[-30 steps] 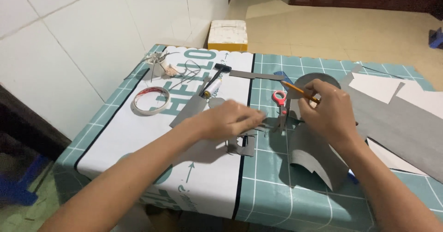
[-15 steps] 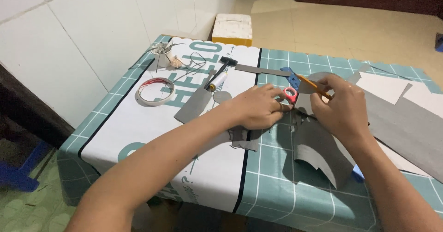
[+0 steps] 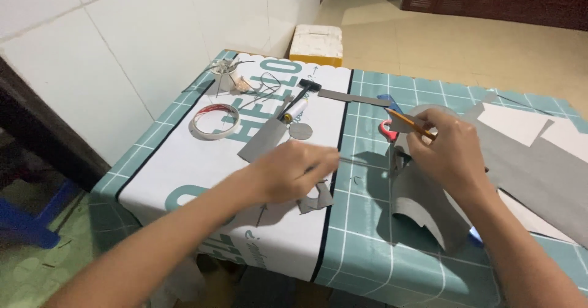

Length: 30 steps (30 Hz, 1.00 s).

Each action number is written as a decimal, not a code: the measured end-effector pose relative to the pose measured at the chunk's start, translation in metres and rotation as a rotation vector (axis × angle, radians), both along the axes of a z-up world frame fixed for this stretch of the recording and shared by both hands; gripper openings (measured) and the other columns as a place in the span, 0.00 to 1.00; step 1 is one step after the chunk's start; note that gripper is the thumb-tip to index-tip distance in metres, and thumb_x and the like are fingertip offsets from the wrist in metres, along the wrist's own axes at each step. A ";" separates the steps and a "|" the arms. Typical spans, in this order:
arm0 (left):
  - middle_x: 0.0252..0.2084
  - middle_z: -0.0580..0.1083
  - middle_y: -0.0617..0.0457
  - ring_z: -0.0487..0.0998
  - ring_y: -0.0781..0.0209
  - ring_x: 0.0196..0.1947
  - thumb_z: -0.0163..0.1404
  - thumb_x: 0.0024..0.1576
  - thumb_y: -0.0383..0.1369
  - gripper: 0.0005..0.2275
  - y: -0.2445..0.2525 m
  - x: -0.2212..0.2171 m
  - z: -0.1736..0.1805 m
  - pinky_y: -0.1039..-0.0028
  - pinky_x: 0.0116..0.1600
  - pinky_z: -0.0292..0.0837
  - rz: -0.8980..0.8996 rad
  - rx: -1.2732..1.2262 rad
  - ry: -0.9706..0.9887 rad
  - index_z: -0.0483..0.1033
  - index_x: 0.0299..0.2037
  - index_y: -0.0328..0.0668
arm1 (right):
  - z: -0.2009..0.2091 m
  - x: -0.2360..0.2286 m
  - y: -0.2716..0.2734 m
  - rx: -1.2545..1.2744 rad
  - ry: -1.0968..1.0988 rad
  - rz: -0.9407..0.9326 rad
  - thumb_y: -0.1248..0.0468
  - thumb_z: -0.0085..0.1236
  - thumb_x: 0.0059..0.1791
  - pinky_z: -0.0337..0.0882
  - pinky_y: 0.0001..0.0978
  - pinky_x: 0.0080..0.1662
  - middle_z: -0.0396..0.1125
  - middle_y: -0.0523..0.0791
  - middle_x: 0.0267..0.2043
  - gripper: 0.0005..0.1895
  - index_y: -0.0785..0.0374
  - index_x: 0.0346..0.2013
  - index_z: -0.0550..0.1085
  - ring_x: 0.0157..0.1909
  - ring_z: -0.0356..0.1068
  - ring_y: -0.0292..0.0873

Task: Cutting a piece of material with scissors and marking it with a pencil and ruler for a leather crafting project.

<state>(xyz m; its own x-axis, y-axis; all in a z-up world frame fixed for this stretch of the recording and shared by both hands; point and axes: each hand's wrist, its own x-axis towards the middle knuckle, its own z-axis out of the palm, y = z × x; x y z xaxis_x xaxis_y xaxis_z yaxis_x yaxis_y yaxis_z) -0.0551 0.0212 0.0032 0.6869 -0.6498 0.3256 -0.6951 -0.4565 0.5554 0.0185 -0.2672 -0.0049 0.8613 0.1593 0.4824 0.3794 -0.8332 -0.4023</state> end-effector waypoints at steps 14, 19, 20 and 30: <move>0.81 0.34 0.53 0.27 0.50 0.79 0.16 0.64 0.52 0.32 -0.014 -0.022 -0.005 0.46 0.74 0.19 0.153 0.674 0.092 0.33 0.77 0.47 | -0.005 0.004 -0.005 -0.030 0.059 -0.061 0.62 0.54 0.47 0.66 0.44 0.42 0.75 0.45 0.38 0.13 0.58 0.43 0.80 0.34 0.70 0.52; 0.81 0.36 0.51 0.30 0.53 0.80 0.21 0.67 0.47 0.30 0.019 -0.039 -0.010 0.53 0.75 0.25 0.187 0.588 0.162 0.35 0.77 0.43 | -0.001 -0.001 -0.004 -0.021 0.100 -0.079 0.62 0.53 0.47 0.66 0.46 0.42 0.76 0.46 0.41 0.14 0.58 0.44 0.80 0.35 0.71 0.53; 0.81 0.35 0.50 0.30 0.54 0.80 0.21 0.67 0.47 0.30 0.027 -0.043 -0.009 0.55 0.75 0.24 0.162 0.563 0.176 0.34 0.77 0.42 | -0.002 0.000 -0.004 -0.027 0.097 -0.063 0.62 0.54 0.48 0.67 0.46 0.41 0.76 0.47 0.41 0.14 0.59 0.45 0.80 0.35 0.71 0.53; 0.81 0.39 0.55 0.33 0.63 0.80 0.26 0.68 0.45 0.28 0.093 -0.064 -0.004 0.62 0.75 0.24 0.071 0.539 0.199 0.38 0.78 0.46 | -0.001 0.002 -0.006 -0.048 0.123 -0.066 0.63 0.54 0.47 0.67 0.46 0.42 0.76 0.47 0.41 0.13 0.59 0.44 0.80 0.36 0.72 0.54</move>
